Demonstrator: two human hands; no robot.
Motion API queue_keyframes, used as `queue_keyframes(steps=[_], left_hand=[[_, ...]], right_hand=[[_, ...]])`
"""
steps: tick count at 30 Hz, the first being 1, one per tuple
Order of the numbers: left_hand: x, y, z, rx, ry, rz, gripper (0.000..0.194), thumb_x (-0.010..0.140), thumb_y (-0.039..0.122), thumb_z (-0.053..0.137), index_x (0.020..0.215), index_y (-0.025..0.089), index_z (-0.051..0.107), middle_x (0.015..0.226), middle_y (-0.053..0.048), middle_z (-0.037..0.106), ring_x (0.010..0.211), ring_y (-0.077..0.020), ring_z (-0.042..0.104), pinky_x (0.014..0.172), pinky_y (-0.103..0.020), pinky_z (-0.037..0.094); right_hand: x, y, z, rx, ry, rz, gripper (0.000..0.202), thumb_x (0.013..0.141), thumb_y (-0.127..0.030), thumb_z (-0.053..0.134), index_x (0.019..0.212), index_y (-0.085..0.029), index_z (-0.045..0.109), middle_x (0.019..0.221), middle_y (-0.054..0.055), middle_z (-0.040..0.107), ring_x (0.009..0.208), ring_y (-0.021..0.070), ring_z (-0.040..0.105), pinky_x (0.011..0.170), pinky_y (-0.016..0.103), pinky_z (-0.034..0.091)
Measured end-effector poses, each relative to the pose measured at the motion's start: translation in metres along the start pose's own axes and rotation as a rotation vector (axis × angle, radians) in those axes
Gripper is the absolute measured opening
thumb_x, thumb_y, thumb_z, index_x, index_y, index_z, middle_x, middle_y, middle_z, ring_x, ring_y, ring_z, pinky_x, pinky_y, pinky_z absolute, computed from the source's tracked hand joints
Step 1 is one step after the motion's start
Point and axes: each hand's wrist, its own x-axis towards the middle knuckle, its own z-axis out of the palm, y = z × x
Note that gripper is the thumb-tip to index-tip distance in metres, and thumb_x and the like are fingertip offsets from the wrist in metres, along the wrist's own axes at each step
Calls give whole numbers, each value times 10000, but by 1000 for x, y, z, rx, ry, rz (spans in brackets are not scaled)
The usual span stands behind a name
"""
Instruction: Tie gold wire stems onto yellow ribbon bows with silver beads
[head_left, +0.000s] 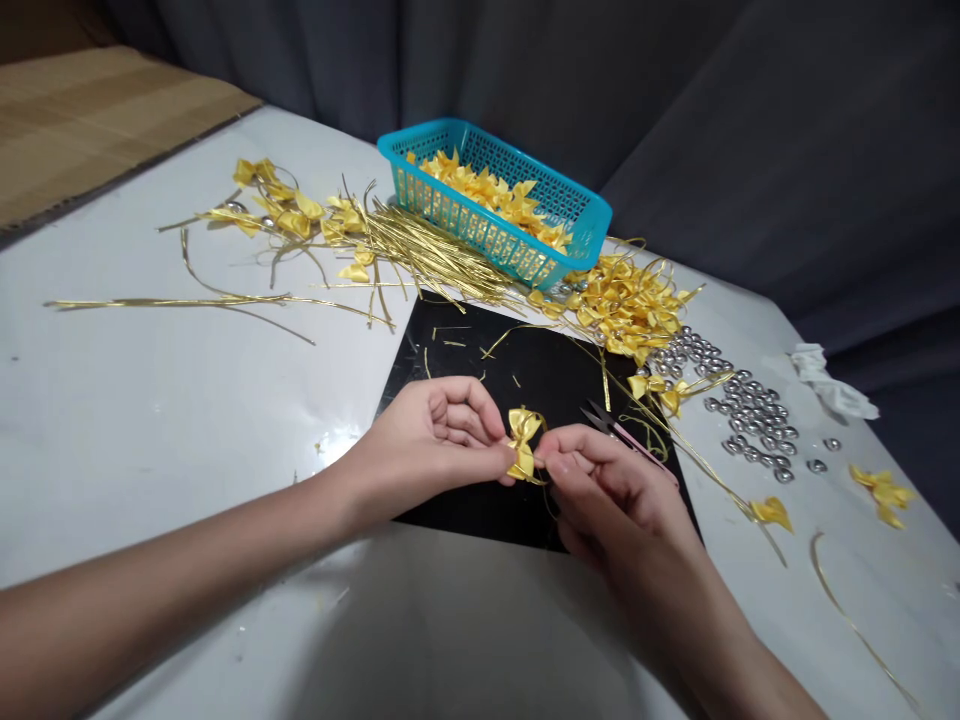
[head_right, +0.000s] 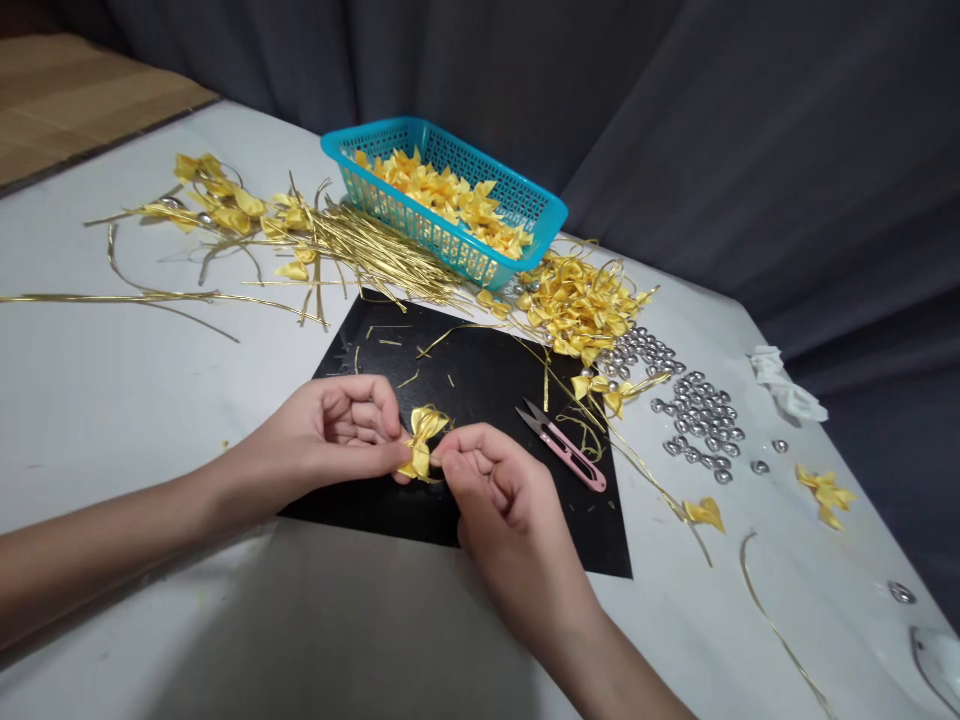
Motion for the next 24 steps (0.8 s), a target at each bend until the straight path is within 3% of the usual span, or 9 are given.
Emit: queue_keyframes(steps=[5, 13, 24], left_hand=[[-3, 0, 2, 53, 19, 56, 150, 613, 122, 690, 677, 129, 555, 584, 53, 562, 538, -21, 501, 522, -105, 388], [-8, -1, 6, 303, 145, 127, 171, 610, 244, 710, 660, 131, 592, 570, 29, 547, 519, -54, 461, 471, -149, 386], [-8, -7, 5, 295, 169, 209, 39, 609, 113, 653, 621, 134, 622, 556, 47, 578, 509, -27, 508, 472, -88, 409]], right_hand=[[2, 0, -1, 111, -16, 53, 215, 811, -382, 579, 779, -179, 515, 455, -117, 274, 371, 17, 167, 342, 132, 167], [2, 2, -1, 58, 11, 16, 228, 826, -403, 556, 789, -182, 512, 474, -108, 281, 389, 24, 175, 353, 144, 152], [0, 2, 6, -214, 93, -176, 195, 855, -350, 474, 774, -179, 521, 515, -82, 302, 413, 50, 255, 364, 178, 184]])
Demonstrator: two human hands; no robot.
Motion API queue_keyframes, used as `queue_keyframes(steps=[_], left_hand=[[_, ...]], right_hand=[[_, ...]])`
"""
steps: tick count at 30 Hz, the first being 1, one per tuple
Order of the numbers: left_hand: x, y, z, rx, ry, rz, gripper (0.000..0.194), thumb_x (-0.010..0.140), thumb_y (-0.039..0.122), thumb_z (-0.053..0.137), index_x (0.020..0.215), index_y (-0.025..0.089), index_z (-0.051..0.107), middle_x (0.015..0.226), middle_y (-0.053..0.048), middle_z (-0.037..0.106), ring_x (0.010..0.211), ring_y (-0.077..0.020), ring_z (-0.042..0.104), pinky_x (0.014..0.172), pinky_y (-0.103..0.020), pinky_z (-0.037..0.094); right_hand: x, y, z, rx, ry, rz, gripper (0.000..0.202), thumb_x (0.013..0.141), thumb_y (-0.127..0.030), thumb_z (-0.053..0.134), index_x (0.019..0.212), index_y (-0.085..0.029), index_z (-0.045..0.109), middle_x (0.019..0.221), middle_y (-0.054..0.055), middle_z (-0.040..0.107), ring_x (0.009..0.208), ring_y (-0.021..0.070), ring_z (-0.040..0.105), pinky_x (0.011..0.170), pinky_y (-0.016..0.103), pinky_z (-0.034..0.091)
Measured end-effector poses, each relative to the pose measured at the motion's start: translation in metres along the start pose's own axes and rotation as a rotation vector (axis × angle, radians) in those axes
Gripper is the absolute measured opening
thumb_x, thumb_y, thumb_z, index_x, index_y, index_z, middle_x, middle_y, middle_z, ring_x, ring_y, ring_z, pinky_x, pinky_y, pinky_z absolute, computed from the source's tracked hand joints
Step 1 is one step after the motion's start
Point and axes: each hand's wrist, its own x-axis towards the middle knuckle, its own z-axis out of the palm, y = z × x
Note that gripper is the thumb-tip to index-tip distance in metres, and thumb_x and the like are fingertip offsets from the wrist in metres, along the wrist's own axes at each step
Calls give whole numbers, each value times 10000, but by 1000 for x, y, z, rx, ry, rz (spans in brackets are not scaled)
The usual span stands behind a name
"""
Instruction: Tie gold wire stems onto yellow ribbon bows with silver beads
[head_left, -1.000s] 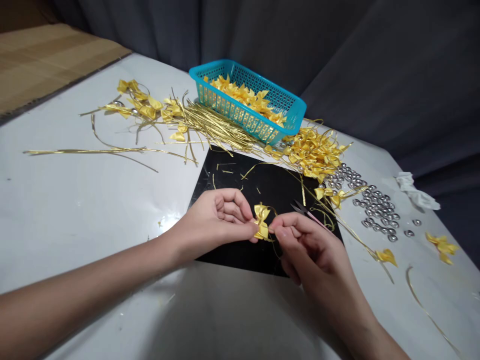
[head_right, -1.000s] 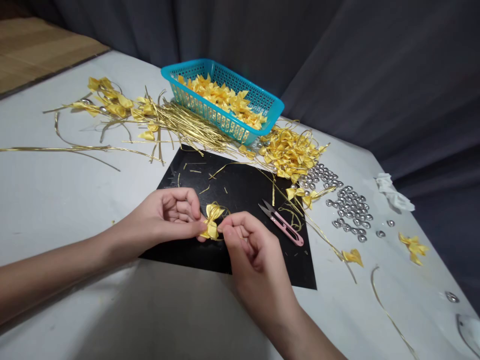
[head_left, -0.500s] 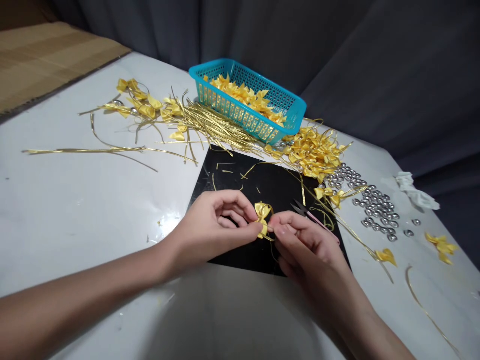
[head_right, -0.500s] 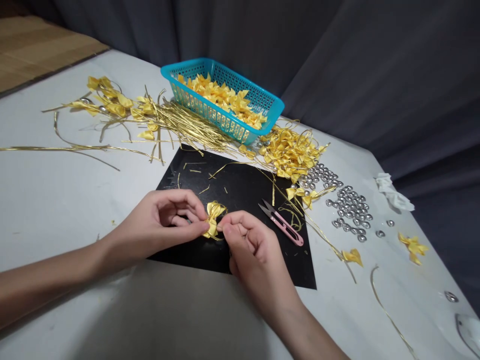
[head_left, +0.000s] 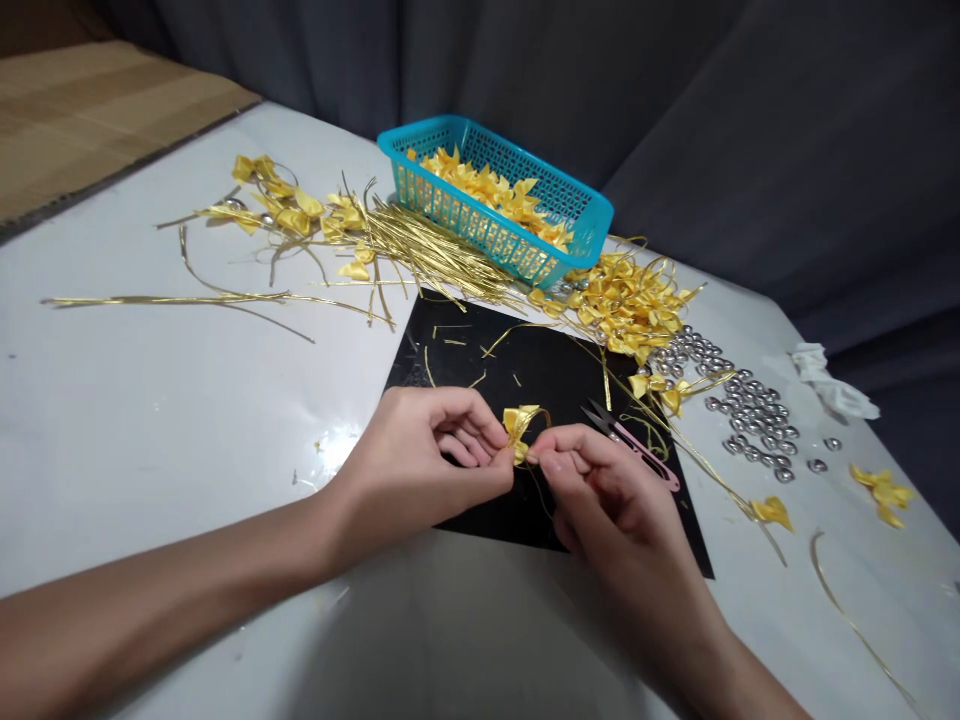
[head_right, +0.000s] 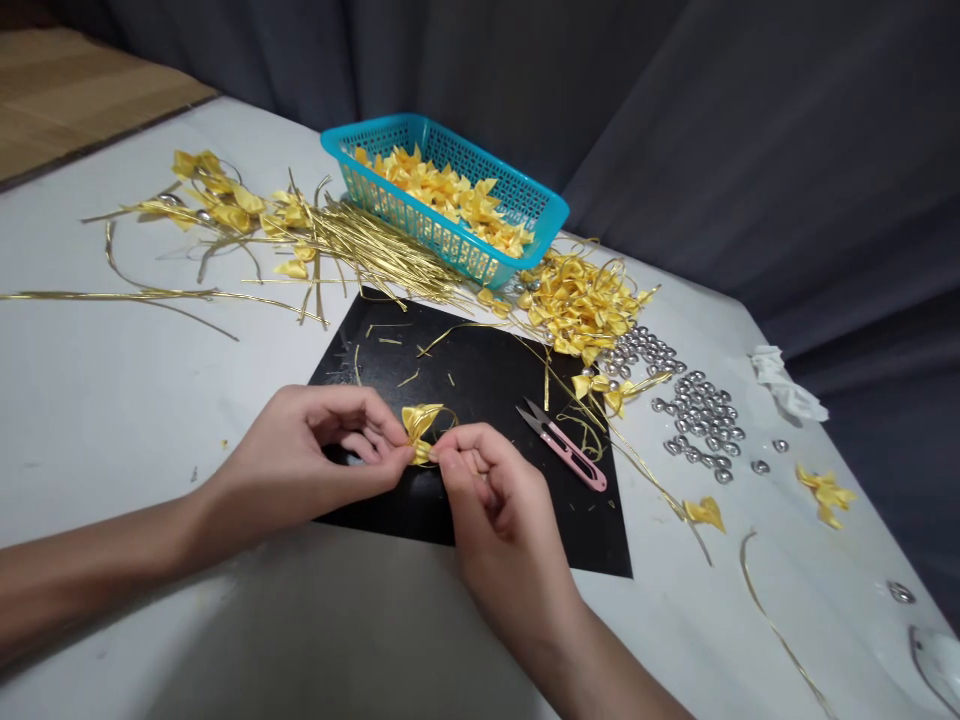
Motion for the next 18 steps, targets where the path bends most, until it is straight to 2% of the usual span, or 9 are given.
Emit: queue_keyframes(steps=[7, 10, 14, 18], left_hand=[[5, 5, -3, -205, -54, -178, 102, 537, 60, 676, 575, 121, 603, 512, 53, 571, 468, -23, 494, 456, -95, 398], [7, 6, -5, -247, -96, -198, 134, 522, 20, 675, 566, 125, 606, 500, 58, 574, 469, -24, 497, 466, -99, 395], [10, 8, -7, -250, -115, -234, 140, 519, 17, 686, 548, 126, 603, 471, 54, 573, 454, -32, 497, 460, -113, 378], [10, 9, -7, -274, -159, -265, 136, 535, 69, 735, 582, 126, 621, 549, 9, 651, 533, -70, 579, 536, -144, 432]], right_hand=[[-4, 1, 2, -176, 92, -120, 188, 872, -310, 450, 774, -176, 538, 511, -74, 279, 432, 66, 264, 377, 191, 188], [-3, 0, 2, -68, 57, -41, 185, 872, -332, 470, 779, -182, 524, 514, -79, 281, 423, 57, 258, 372, 182, 182], [-3, -1, 2, 177, -50, 141, 214, 868, -391, 487, 781, -195, 489, 467, -107, 245, 390, 44, 164, 356, 175, 147], [-3, -1, 2, 279, -50, 144, 225, 852, -408, 521, 785, -196, 485, 457, -116, 242, 393, 39, 135, 359, 172, 132]])
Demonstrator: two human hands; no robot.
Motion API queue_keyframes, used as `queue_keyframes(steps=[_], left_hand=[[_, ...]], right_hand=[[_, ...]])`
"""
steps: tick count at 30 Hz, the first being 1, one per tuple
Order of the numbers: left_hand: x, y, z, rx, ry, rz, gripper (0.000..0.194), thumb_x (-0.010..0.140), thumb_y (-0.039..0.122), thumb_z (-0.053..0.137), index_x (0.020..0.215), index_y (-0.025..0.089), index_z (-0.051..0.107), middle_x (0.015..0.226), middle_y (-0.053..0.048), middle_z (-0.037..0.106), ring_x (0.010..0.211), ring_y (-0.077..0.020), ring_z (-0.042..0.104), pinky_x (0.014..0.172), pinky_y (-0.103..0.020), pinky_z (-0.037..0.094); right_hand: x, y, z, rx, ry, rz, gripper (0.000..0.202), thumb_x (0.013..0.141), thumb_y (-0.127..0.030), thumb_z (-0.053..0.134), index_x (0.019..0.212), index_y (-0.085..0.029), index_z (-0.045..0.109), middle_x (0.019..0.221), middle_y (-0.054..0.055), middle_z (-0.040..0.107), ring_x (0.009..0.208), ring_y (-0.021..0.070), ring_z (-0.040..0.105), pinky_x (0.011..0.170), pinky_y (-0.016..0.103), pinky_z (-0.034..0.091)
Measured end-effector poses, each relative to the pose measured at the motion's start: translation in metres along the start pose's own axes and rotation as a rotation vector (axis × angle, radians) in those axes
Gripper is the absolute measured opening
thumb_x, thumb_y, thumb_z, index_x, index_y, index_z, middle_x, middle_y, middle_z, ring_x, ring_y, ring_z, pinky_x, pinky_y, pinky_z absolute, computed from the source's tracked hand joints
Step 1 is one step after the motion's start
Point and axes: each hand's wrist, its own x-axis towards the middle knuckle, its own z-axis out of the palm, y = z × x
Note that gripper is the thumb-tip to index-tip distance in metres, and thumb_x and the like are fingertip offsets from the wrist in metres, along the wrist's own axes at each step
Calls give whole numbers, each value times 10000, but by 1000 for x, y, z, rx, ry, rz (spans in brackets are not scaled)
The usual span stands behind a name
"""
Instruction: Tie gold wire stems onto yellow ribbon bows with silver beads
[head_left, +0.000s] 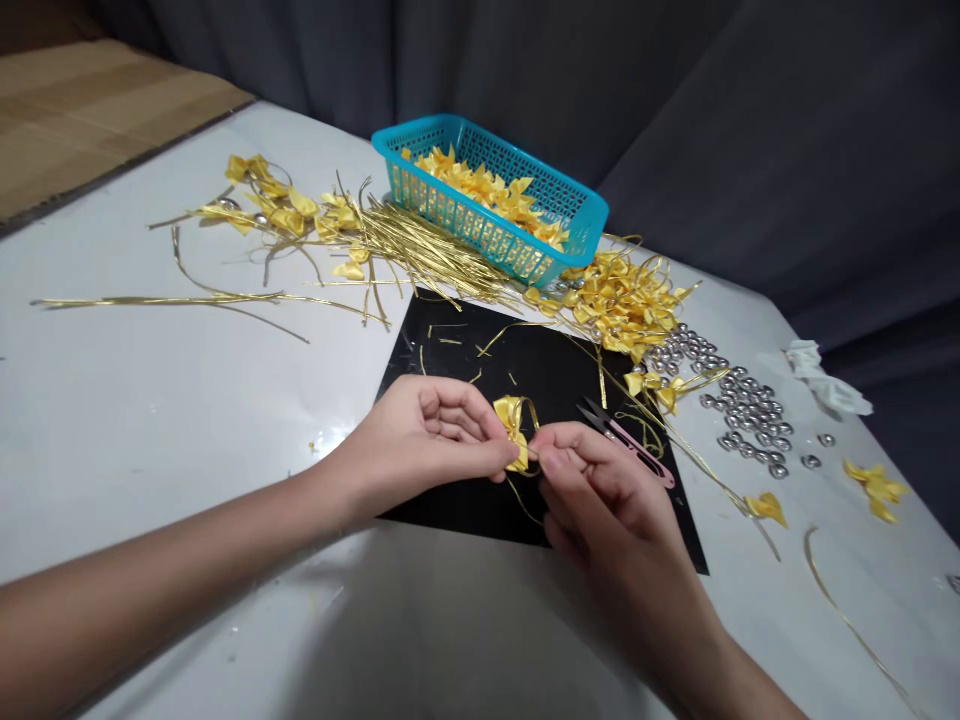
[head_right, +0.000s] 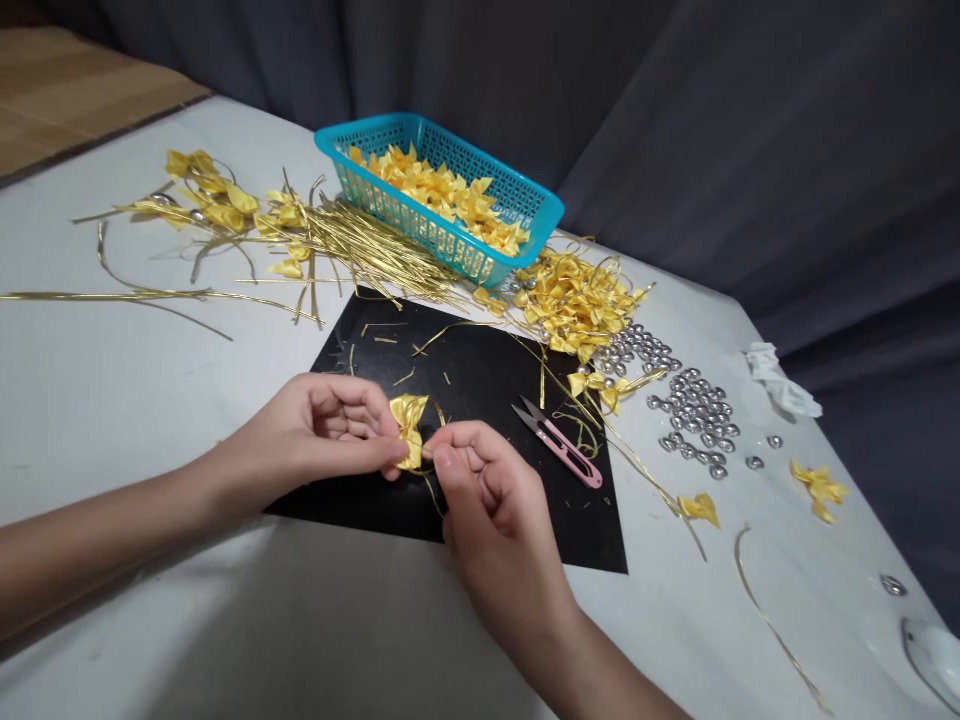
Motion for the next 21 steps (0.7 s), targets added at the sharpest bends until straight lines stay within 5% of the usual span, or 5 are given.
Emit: queue_keyframes(steps=[13, 21], left_hand=[[2, -1, -3, -26, -31, 37, 111, 599, 90, 735, 647, 122, 641, 544, 6, 669, 529, -62, 616, 532, -107, 439], [1, -1, -3, -58, -79, 36, 67, 626, 111, 700, 611, 129, 637, 525, 11, 654, 530, -78, 616, 544, -136, 455]], right_hand=[[0, -2, -1, -255, 116, -153, 193, 863, -357, 502, 791, -182, 537, 491, -82, 309, 403, 50, 255, 365, 185, 171], [-1, 0, 1, -141, 47, -100, 220, 868, -395, 485, 795, -187, 505, 471, -102, 258, 393, 46, 186, 365, 190, 147]])
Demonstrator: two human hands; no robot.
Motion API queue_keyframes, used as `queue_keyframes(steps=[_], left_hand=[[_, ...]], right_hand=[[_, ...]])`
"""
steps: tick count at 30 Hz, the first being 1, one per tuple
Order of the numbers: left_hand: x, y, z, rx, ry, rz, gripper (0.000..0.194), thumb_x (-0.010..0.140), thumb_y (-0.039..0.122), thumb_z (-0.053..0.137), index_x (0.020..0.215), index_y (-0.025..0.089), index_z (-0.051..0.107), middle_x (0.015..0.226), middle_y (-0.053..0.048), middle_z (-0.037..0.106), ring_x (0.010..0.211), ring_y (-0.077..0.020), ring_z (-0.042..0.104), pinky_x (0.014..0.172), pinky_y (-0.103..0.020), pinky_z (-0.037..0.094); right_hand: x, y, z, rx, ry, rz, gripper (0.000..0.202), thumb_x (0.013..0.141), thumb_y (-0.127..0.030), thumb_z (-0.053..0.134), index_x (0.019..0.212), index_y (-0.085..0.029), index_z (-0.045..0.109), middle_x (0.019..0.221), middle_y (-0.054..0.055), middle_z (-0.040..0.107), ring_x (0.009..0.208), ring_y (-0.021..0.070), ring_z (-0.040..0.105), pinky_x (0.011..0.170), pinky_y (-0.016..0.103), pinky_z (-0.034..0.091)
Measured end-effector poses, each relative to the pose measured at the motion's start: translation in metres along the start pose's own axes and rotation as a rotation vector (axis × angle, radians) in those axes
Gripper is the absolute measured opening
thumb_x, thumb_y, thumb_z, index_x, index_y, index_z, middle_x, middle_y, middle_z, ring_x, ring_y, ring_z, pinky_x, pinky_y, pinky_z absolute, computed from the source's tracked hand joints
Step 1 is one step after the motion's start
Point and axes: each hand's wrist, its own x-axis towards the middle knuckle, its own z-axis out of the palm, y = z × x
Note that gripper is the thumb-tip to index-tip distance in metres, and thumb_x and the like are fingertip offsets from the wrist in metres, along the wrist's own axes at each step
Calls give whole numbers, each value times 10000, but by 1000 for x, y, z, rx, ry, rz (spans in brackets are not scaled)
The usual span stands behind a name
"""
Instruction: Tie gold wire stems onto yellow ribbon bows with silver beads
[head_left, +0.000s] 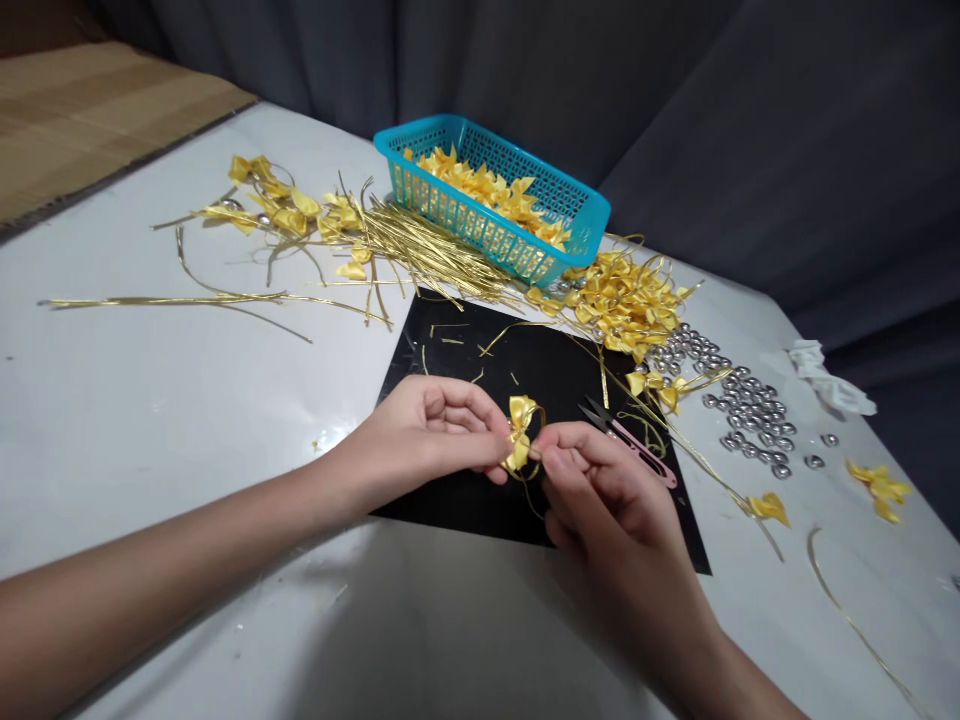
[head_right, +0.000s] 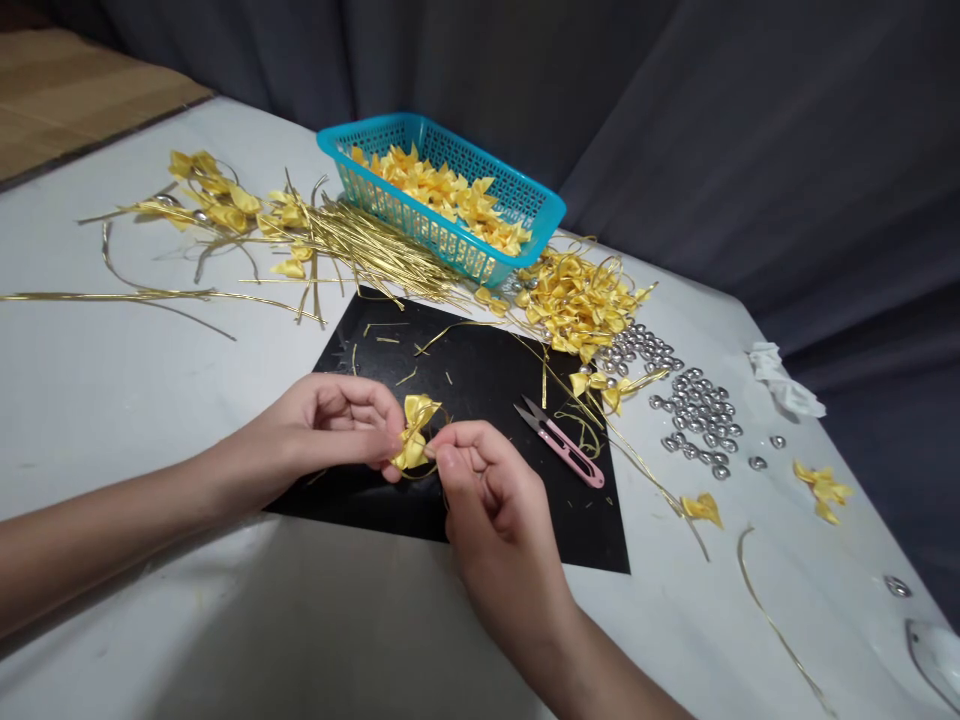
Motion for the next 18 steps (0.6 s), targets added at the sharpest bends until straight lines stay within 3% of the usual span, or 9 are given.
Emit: queue_keyframes(steps=[5, 18], left_hand=[[0, 2, 2, -5, 18, -6, 79, 613, 111, 722, 615, 122, 643, 533, 2, 664, 535, -79, 606, 561, -145, 460], [2, -3, -3, -35, 3, -7, 59, 676, 176, 714, 700, 137, 677, 595, 0, 687, 543, -73, 610, 579, -157, 472]], right_hand=[[0, 2, 1, -40, 24, -60, 203, 872, -374, 490, 808, -183, 514, 473, -92, 299, 400, 48, 232, 373, 195, 144], [0, 1, 0, 86, -21, 36, 254, 850, -443, 509, 800, -194, 502, 453, -106, 265, 388, 47, 170, 361, 182, 154]])
